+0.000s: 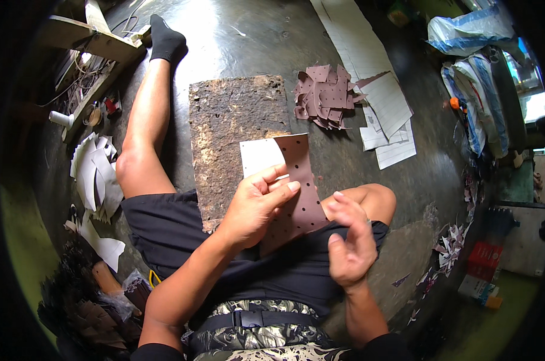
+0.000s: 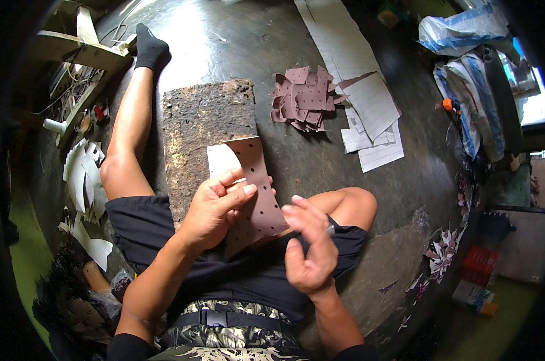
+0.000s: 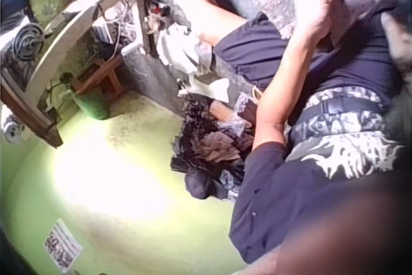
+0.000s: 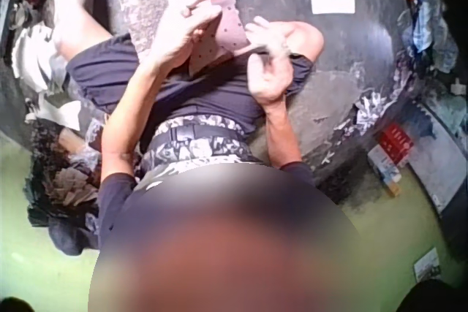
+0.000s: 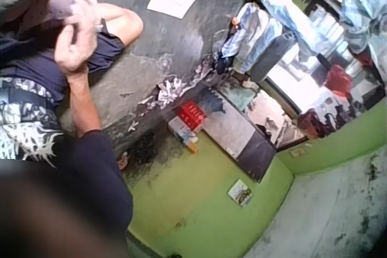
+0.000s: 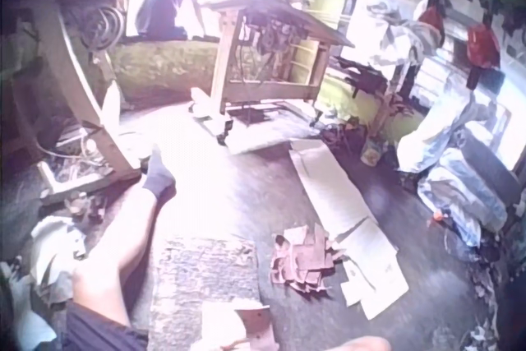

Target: The person sits on the floor and repeatedly peels the backing off small white adhesive paper pieces. They hold each piece, remove the backing, and place the finished piece aside, repeating the process with multiple items.

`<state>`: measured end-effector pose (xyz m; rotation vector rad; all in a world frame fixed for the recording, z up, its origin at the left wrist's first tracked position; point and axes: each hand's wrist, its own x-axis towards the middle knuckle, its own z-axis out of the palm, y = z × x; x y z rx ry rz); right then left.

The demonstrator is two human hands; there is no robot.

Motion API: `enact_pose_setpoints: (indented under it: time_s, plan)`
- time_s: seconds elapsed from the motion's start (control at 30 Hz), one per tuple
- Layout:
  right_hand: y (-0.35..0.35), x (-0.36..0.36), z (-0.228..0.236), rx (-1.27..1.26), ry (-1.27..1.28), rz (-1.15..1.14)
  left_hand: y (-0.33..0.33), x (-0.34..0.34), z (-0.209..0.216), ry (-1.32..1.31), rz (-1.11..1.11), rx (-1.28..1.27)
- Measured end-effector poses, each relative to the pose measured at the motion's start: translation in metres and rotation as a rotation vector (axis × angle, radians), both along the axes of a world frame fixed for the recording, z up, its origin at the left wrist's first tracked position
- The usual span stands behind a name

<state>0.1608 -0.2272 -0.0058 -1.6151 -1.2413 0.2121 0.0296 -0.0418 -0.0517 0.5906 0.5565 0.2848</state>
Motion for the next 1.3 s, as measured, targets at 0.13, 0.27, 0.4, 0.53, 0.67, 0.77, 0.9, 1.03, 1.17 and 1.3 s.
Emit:
enact_pose_setpoints:
  time_s: [0.13, 0.27, 0.4, 0.53, 0.67, 0.77, 0.9, 1.03, 1.17, 1.3]
  plan:
    - [0.013, -0.005, 0.001, -0.162, 0.725, -0.169, 0.000, -0.007, -0.004, -0.013, -0.021, 0.032]
    - [0.029, -0.009, 0.001, -0.310, 0.837, -0.096, -0.001, -0.007, 0.004, 0.078, -0.085, 0.303]
    - [0.041, -0.003, -0.002, -0.436, 0.780, -0.095, 0.002, -0.005, 0.018, 0.079, -0.065, 0.492]
    - [0.057, 0.032, 0.001, -0.156, 0.839, -0.158, 0.011, -0.025, 0.030, 0.167, -0.167, 0.594]
    - [0.087, 0.119, 0.009, 0.115, 0.938, -0.213, 0.014, -0.061, 0.035, 0.148, -0.167, 0.373]
    - [0.116, 0.186, -0.005, 0.226, 0.969, -0.212, 0.016, -0.095, 0.038, 0.200, -0.188, 0.327]
    - [0.165, 0.241, -0.073, 0.230, 0.940, -0.423, 0.017, -0.129, 0.034, 0.261, -0.147, 0.319]
    - [0.178, 0.246, -0.156, -0.225, 0.799, -0.526, 0.017, -0.145, 0.029, 0.292, -0.079, 0.246]
    - [0.144, 0.219, -0.193, -0.247, 0.513, -0.587, 0.022, -0.180, 0.032, 0.415, -0.013, 0.354]
    - [0.104, 0.193, -0.165, -0.176, 0.387, -0.491, 0.065, -0.255, 0.023, 0.588, 0.309, 0.583]
